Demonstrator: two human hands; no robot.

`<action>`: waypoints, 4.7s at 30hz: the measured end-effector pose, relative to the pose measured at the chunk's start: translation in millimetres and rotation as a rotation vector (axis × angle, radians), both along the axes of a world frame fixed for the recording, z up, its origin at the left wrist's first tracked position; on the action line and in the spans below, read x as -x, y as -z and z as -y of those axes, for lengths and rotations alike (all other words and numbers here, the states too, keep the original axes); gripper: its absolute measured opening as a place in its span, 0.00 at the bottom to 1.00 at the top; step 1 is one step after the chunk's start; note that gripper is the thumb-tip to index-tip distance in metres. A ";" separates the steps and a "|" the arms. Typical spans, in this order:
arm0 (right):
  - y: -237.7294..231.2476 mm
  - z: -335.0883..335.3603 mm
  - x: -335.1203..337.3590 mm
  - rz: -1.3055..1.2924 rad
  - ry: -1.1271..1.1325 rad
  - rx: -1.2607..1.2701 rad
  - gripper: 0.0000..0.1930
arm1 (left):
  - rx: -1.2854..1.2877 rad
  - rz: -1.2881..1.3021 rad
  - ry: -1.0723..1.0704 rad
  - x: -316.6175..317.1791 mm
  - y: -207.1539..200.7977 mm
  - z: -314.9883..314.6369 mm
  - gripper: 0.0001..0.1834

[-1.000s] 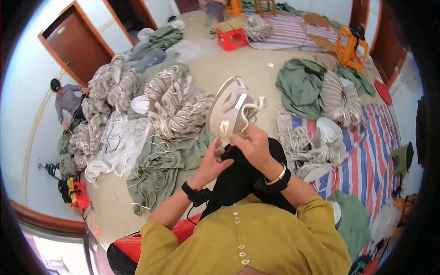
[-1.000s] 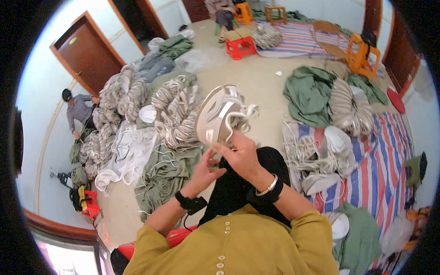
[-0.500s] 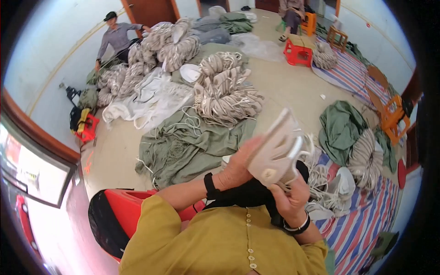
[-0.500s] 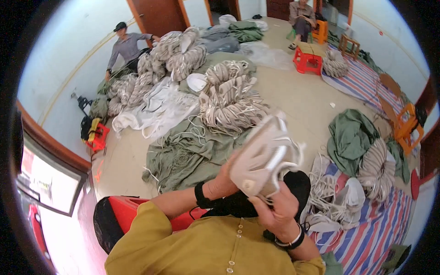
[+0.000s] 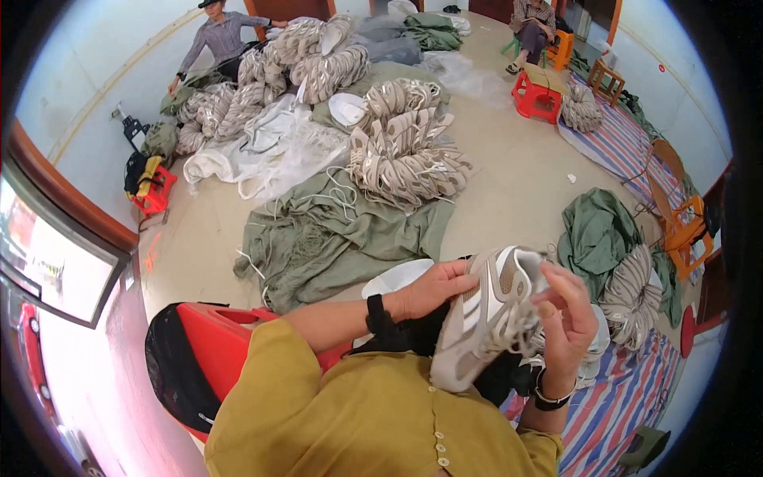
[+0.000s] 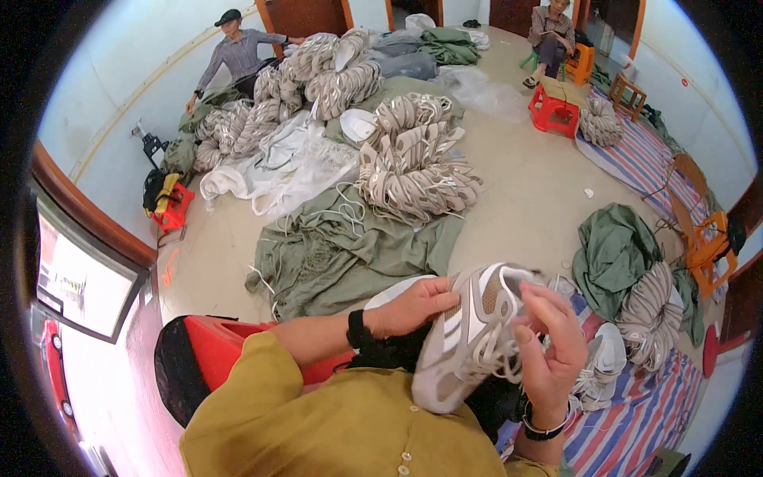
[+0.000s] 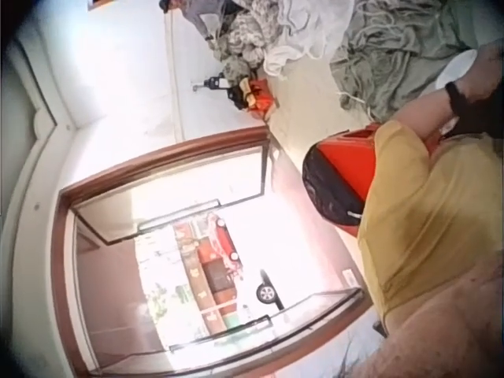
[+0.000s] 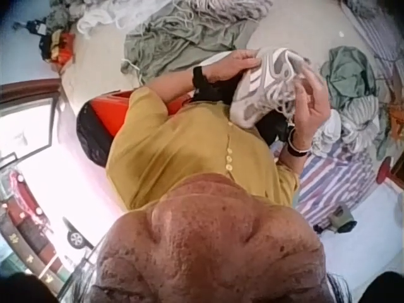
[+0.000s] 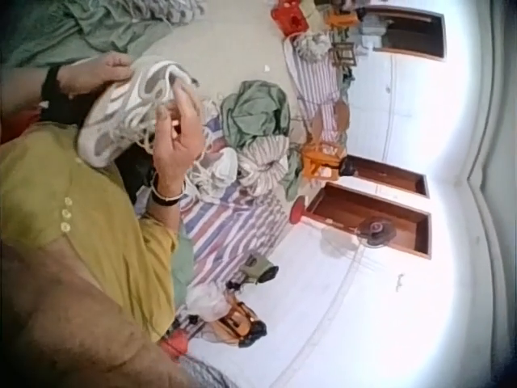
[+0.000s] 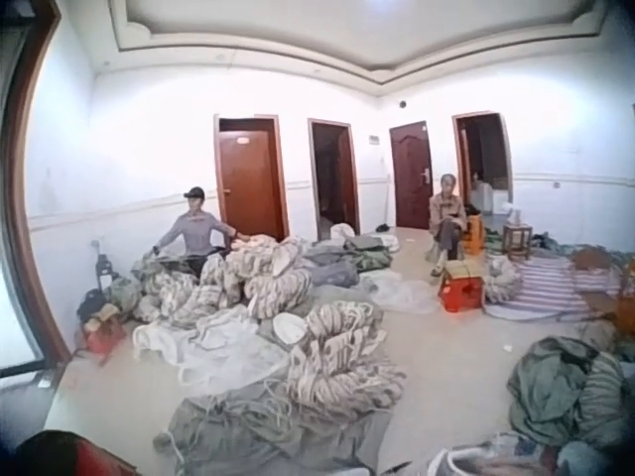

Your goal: The recorder is lacing up a pair of white sneakers while sitting in a workspace.

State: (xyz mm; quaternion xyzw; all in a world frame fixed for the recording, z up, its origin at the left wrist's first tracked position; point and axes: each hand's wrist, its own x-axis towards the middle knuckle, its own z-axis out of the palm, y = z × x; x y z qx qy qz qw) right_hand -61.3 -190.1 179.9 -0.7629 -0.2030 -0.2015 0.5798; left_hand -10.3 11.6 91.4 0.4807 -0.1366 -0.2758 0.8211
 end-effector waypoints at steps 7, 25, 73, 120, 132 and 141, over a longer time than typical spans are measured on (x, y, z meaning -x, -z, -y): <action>126.2 29.5 -63.4 -0.222 0.258 0.336 0.12 | -0.348 0.085 0.032 -50.5 99.0 -18.3 0.14; 151.5 26.4 -59.6 -0.154 0.203 0.768 0.11 | -0.890 1.128 -0.080 -65.7 67.4 16.8 0.16; 128.5 52.6 -35.1 -0.175 0.107 0.738 0.25 | -0.877 0.697 -0.001 -71.2 58.4 47.7 0.12; 127.5 20.6 -15.9 -0.575 -0.128 0.235 0.15 | -0.656 1.147 -0.132 -11.8 38.6 4.9 0.11; 95.8 1.3 -18.9 -0.239 -0.387 0.304 0.06 | -0.707 0.007 0.213 -43.7 56.7 25.7 0.21; 122.6 6.9 -20.2 -0.648 -0.623 0.352 0.12 | -0.652 0.597 0.230 -50.2 57.5 10.2 0.20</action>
